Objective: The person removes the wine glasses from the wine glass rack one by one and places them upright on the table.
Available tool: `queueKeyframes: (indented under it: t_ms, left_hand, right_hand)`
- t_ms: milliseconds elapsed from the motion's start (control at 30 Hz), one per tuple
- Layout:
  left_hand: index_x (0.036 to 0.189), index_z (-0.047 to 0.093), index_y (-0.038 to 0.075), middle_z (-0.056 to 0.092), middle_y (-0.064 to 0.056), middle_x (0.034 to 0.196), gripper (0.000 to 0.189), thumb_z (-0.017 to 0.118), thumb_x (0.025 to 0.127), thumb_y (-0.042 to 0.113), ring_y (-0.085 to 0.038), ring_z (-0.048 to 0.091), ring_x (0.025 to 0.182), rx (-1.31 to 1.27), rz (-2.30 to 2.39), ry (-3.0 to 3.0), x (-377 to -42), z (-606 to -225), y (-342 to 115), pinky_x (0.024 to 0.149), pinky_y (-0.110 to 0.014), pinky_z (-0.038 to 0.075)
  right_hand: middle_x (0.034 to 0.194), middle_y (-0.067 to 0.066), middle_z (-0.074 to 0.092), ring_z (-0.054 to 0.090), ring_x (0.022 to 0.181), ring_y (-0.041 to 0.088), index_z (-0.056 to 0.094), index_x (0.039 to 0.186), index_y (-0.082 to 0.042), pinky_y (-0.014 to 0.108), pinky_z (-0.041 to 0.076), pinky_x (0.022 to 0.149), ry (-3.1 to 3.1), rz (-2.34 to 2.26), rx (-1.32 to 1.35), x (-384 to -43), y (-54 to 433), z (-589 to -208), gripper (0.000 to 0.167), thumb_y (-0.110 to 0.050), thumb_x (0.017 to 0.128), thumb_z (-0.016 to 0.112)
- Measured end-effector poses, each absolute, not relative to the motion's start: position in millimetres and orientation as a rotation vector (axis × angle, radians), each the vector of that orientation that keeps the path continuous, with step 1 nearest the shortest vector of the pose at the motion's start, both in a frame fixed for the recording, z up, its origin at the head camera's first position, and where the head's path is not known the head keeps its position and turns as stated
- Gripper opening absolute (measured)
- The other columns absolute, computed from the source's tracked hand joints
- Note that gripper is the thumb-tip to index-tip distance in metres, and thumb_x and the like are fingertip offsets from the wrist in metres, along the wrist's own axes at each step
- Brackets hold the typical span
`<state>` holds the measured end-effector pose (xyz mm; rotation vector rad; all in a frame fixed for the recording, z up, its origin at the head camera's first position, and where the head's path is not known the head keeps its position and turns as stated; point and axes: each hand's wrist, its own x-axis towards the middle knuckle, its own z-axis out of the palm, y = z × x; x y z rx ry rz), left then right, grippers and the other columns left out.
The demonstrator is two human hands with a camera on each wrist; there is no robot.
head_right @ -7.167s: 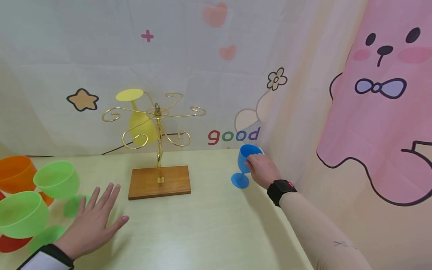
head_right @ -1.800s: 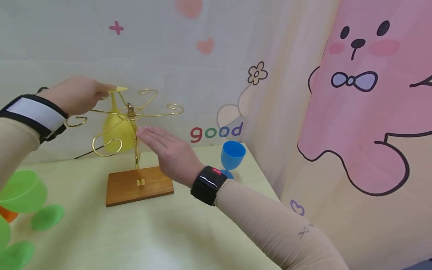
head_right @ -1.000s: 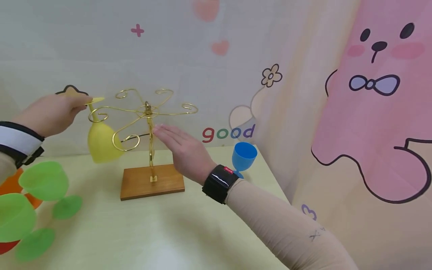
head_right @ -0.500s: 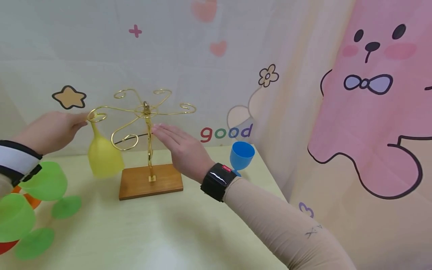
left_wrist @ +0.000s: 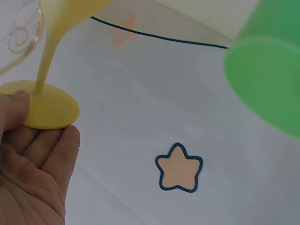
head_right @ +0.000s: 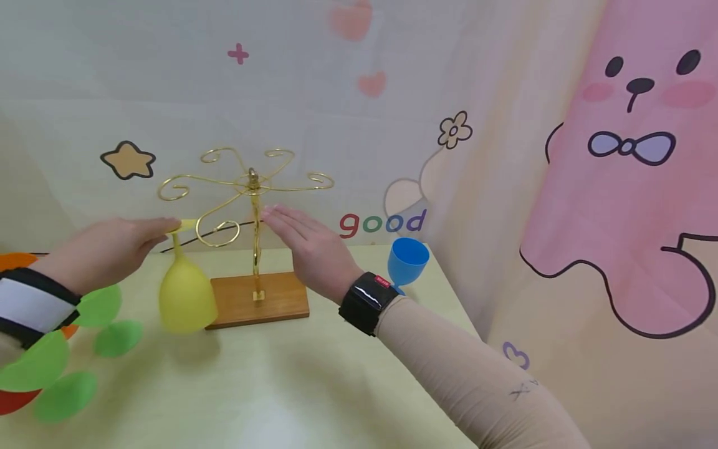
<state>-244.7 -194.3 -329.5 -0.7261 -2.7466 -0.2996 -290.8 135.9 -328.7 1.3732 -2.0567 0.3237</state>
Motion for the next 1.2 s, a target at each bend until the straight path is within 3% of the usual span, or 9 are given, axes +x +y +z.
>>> queueKeyframes:
  t_ms: [100, 333, 500, 667, 800, 900, 1033, 1133, 1200]
  left_hand:
    - [0.120, 0.060, 0.005, 0.069, -0.014, 0.105, 0.033, 0.064, 0.088, -0.003, -0.027, 0.067, 0.083, -0.766, -0.305, -2.664, -235.3, -337.3, -184.1, 0.074, -0.048, 0.056]
    - [0.115, 0.062, 0.003, 0.069, -0.010, 0.103, 0.033, 0.068, 0.084, -0.006, -0.025, 0.068, 0.078, -0.847, -0.316, -2.546, -219.4, -355.0, -166.3, 0.070, -0.043, 0.058]
    - [0.121, 0.062, 0.001, 0.069, -0.013, 0.107, 0.030, 0.064, 0.091, 0.004, -0.029, 0.068, 0.092, -0.763, -0.412, -2.660, -213.7, -364.5, -158.8, 0.079, -0.047, 0.056]
    - [0.124, 0.063, 0.001, 0.070, -0.015, 0.106, 0.030, 0.059, 0.096, 0.010, -0.021, 0.066, 0.080, -0.685, -0.545, -2.744, -210.1, -379.8, -151.2, 0.075, -0.044, 0.056]
    - [0.122, 0.064, 0.000, 0.066, -0.008, 0.084, 0.028, 0.054, 0.099, 0.013, -0.013, 0.054, 0.067, -0.598, -0.783, -2.764, -206.5, -399.8, -145.7, 0.063, -0.034, 0.051]
    - [0.117, 0.065, 0.002, 0.046, 0.000, 0.065, 0.026, 0.050, 0.102, 0.016, -0.010, 0.041, 0.055, -0.499, -1.013, -2.776, -202.8, -417.0, -142.6, 0.051, -0.027, 0.039]
    - [0.113, 0.063, 0.002, 0.044, -0.002, 0.067, 0.023, 0.048, 0.103, 0.016, -0.012, 0.037, 0.054, -0.369, -1.300, -2.781, -201.1, -439.3, -138.0, 0.046, -0.025, 0.035]
    - [0.119, 0.060, -0.001, 0.061, -0.011, 0.088, 0.025, 0.047, 0.103, 0.013, -0.018, 0.058, 0.072, -0.273, -1.484, -2.759, -201.1, -456.3, -134.1, 0.060, -0.026, 0.051]
    - [0.123, 0.057, -0.004, 0.064, -0.017, 0.105, 0.028, 0.045, 0.103, 0.012, -0.023, 0.063, 0.090, -0.197, -1.630, -2.725, -200.5, -467.2, -131.0, 0.074, -0.030, 0.056]
  right_hand:
    - [0.142, 0.011, 0.051, 0.041, 0.135, 0.019, 0.046, 0.140, -0.001, 0.029, 0.031, 0.110, -2.051, 0.326, 1.371, -291.4, 137.0, -328.7, 0.057, 0.015, 0.086, 0.054]
    - [0.142, 0.011, 0.051, 0.041, 0.135, 0.019, 0.045, 0.141, -0.003, 0.029, 0.031, 0.110, -2.050, 0.338, 1.363, -291.9, 138.0, -329.5, 0.059, 0.015, 0.086, 0.054]
    - [0.143, 0.011, 0.049, 0.039, 0.137, 0.018, 0.044, 0.142, -0.003, 0.029, 0.029, 0.111, -2.062, 0.333, 1.367, -292.0, 138.0, -330.5, 0.060, 0.015, 0.086, 0.053]
    - [0.147, 0.014, 0.044, 0.034, 0.140, 0.022, 0.038, 0.144, 0.001, 0.032, 0.026, 0.114, -2.045, 0.295, 1.382, -293.4, 139.5, -333.6, 0.063, 0.013, 0.084, 0.055]
    - [0.151, 0.018, 0.035, 0.024, 0.144, 0.026, 0.029, 0.147, 0.005, 0.039, 0.021, 0.116, -2.044, 0.295, 1.395, -294.1, 141.3, -339.0, 0.066, 0.006, 0.086, 0.054]
    - [0.157, 0.020, 0.022, 0.014, 0.146, 0.029, 0.018, 0.150, 0.006, 0.042, 0.017, 0.117, -2.084, 0.304, 1.373, -292.5, 144.8, -346.6, 0.071, -0.003, 0.089, 0.054]
    - [0.161, 0.018, 0.004, 0.006, 0.147, 0.030, 0.005, 0.152, 0.005, 0.043, 0.014, 0.117, -2.188, 0.299, 1.291, -286.7, 156.2, -362.2, 0.078, -0.015, 0.093, 0.053]
    - [0.161, 0.015, -0.001, 0.004, 0.147, 0.029, 0.002, 0.152, 0.004, 0.042, 0.013, 0.118, -2.266, 0.295, 1.229, -282.3, 168.0, -375.6, 0.079, -0.020, 0.095, 0.051]
    - [0.161, 0.014, -0.001, 0.004, 0.147, 0.028, 0.001, 0.153, 0.003, 0.043, 0.012, 0.118, -2.306, 0.303, 1.212, -280.0, 175.4, -383.8, 0.078, -0.022, 0.096, 0.049]
